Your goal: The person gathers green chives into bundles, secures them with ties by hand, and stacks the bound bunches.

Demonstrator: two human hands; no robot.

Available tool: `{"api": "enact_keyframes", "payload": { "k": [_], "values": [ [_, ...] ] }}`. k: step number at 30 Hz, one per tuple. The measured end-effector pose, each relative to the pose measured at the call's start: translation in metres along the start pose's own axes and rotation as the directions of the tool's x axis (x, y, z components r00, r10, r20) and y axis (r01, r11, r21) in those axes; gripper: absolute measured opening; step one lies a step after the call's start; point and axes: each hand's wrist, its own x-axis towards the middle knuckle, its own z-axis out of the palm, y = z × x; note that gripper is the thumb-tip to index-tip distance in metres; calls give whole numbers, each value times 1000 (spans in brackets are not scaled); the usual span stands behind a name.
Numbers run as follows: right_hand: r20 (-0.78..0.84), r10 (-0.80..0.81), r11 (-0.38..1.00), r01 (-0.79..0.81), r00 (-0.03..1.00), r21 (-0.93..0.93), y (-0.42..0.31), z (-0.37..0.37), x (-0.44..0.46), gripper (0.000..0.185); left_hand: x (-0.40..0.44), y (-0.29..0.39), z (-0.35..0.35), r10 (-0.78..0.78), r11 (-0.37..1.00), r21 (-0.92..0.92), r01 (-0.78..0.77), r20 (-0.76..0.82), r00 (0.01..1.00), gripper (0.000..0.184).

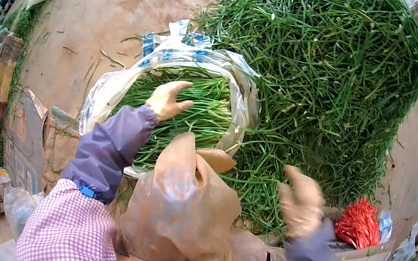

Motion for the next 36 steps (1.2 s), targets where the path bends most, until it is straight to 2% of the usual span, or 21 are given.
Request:
{"api": "enact_keyframes", "payload": {
  "k": [1, 2, 3, 4, 5, 6, 8, 11, 12, 15, 19, 20, 21, 23, 25, 26, 27, 29, 32, 35, 36],
  "values": [
    [60, -145, 986, 139, 988, 94, -18, 32, 25, 38, 15, -9, 10, 70, 995, 70, -72, 29, 997, 56],
    [183, -224, 968, 196, 957, 159, -33, 61, 47, 38, 32, -16, 18, 44, 996, 74, -49, 62, 997, 58],
    [326, -321, 925, 221, 889, 308, -57, 79, 72, 34, 47, -21, 26, 20, 997, 76, -28, 99, 995, 60],
    [360, -379, 890, 229, 852, 395, -46, 128, 79, 34, 61, -17, 22, -2, 994, 107, -19, 191, 982, 65],
    [286, -414, 885, 308, 864, 349, -57, 146, 83, 38, 72, -24, 29, 54, 982, 168, -91, 213, 976, 70],
    [195, -421, 855, 316, 886, 410, -57, 178, 83, 26, 82, -29, 35, 16, 980, 184, -72, 293, 956, 75],
    [238, -351, 821, 176, 905, 543, -63, 199, 91, 30, 95, -32, 46, -50, 984, 178, -25, 401, 915, 82],
    [328, -209, 835, -6, 921, 550, -62, 197, 101, 32, 115, -35, 52, -76, 994, 107, 17, 582, 810, 79],
    [353, -155, 840, -65, 923, 539, -59, 196, 102, 33, 120, -33, 55, -143, 987, 150, 61, 627, 766, 81],
    [454, -8, 786, -275, 891, 554, -48, 204, 100, 34, 122, -33, 62, -86, 970, 226, -92, 671, 736, 87],
    [435, -26, 743, -274, 900, 610, -46, 210, 96, 35, 123, -43, 61, -18, 980, 172, -103, 589, 808, 89],
    [463, -19, 722, -308, 886, 619, -45, 212, 95, 35, 128, -44, 58, -111, 994, 66, 90, 629, 769, 87],
    [463, -11, 691, -328, 886, 644, -44, 214, 94, 35, 130, -51, 54, -129, 979, -43, 198, 622, 772, 82],
    [463, 0, 632, -359, 886, 687, -42, 218, 94, 35, 132, -52, 59, -165, 981, 17, 194, 604, 780, 77],
    [474, 29, 611, -391, 880, 688, -45, 214, 96, 34, 121, -42, 61, -123, 990, 132, 57, 570, 812, 75],
    [477, 40, 600, -403, 878, 691, -48, 213, 99, 34, 111, -39, 60, -35, 989, 138, -47, 538, 842, 74],
    [462, 33, 601, -387, 886, 699, -51, 214, 100, 34, 98, -46, 70, 118, 945, 237, -227, 402, 908, 75],
    [435, 17, 607, -355, 900, 711, -59, 219, 102, 33, 89, -47, 70, 122, 956, 220, -196, 310, 943, 70],
    [442, 6, 597, -358, 897, 718, -65, 227, 102, 30, 90, -39, 55, -119, 990, 117, 84, 337, 934, 65],
    [379, 54, 558, -342, 924, 756, -66, 220, 104, 26, 87, -81, 56, -164, 965, -177, 193, 167, 972, 63],
    [421, 142, 383, -442, 896, 811, -65, 219, 105, 24, 82, -70, 30, -142, 946, -271, 178, 148, 979, 64]
  ]
}}
